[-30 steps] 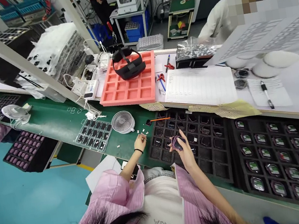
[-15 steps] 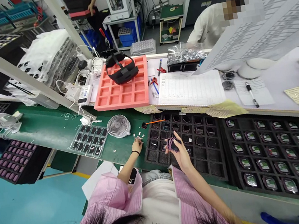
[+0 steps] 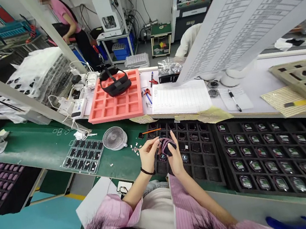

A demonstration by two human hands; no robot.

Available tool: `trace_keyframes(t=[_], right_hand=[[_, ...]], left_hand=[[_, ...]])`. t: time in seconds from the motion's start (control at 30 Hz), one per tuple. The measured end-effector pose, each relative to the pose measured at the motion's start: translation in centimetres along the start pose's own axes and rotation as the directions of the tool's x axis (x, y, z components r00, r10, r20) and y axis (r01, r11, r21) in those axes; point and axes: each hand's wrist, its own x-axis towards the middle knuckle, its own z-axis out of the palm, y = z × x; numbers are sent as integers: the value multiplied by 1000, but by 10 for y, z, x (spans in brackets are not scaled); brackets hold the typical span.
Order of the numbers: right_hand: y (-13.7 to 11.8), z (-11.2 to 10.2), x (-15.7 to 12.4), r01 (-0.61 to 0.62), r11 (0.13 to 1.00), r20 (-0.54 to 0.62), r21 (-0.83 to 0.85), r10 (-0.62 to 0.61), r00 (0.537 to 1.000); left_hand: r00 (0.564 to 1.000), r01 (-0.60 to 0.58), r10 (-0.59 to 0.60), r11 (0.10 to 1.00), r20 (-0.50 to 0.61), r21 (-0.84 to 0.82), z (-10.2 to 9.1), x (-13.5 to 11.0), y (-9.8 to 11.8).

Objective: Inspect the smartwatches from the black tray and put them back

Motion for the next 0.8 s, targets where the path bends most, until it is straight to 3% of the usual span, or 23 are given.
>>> trace_keyframes(t=[0.1, 0.33, 0.47, 0.6, 0.7, 0.8], right_hand=[[1, 0, -1, 49, 998, 0, -34, -49, 999], [13, -6, 3, 134, 981, 4, -142, -135, 991], [13, -5, 4, 168, 968, -31, -186, -177, 984], [15, -4, -1, 155, 969, -37, -191, -165, 986], [21, -6, -5, 134, 968, -36, -214, -144, 989], [29, -11, -4, 81, 970, -21, -231, -88, 996]], left_hand=[[1000, 11, -11, 1000, 3, -15, 8, -4, 4], [994, -98, 100, 994, -51, 39, 13, -10, 0], [990, -136, 138, 987, -20, 83, 13, -19, -4], [992, -126, 124, 990, 32, 64, 13, -30, -14], [992, -125, 125, 992, 2, 30, 12, -37, -21], [992, -127, 126, 991, 22, 50, 3, -37, -31]])
